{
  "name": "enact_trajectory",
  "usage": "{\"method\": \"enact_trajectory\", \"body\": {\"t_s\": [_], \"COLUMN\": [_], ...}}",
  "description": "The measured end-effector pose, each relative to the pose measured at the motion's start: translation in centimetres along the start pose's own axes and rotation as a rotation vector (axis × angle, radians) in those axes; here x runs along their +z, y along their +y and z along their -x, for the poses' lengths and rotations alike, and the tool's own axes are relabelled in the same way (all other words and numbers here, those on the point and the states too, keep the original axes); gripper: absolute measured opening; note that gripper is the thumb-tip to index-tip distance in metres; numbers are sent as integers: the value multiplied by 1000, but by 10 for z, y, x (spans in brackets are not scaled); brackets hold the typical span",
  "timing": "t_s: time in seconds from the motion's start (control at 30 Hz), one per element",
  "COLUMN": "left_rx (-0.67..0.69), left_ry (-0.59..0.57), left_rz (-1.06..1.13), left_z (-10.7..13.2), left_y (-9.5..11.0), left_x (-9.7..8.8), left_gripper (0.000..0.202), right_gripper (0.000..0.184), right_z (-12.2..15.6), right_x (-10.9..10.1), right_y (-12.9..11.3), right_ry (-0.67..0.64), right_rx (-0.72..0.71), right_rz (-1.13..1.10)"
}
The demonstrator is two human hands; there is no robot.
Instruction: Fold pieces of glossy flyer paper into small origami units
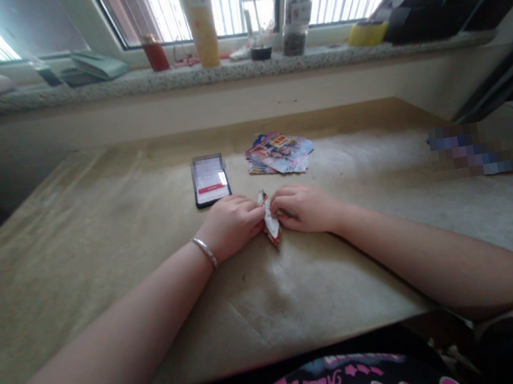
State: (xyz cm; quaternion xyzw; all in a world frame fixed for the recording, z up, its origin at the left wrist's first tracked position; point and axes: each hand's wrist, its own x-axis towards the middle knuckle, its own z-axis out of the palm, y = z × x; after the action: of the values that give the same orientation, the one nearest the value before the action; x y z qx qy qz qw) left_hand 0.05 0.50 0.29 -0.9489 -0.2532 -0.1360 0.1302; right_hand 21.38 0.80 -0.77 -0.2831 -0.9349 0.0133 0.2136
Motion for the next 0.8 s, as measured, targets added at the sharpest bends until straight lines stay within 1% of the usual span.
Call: {"method": "enact_trajectory", "body": {"t_s": [0.13,0.23,0.3,0.4,0.47,0.57,0.7,0.8], "left_rx": [-6,-32,-51,-85,-102,-109,-120,-127], "left_ry": [-14,-3,18,52,66,77,84,59], "left_rz": [24,106,174,250,269,244,176,117], "left_z": [0,0,0,-1,-1,-1,-1,-1], "left_y": [0,-1,-3,-4,-5,-4,-2,-1], "left_x": [-1,0,2,3,3,4,5,4], "left_gripper": [22,21,18,16,15,13,12,13], "right_gripper": [15,18,17,14,12,11,10,10], "right_z": [2,2,2,1,0,-2,-3,-3], "right_x": [-5,-5,-3,1,4,7,8,7], "right_y": [1,2,2,3,4,5,4,2], "right_ry": [-23,-25,-14,14,41,75,79,63], "right_rx": [-70,-107,-78,29,91,126,170,184], "right_rz": [101,139,116,-8,-119,-233,-248,-206]}}
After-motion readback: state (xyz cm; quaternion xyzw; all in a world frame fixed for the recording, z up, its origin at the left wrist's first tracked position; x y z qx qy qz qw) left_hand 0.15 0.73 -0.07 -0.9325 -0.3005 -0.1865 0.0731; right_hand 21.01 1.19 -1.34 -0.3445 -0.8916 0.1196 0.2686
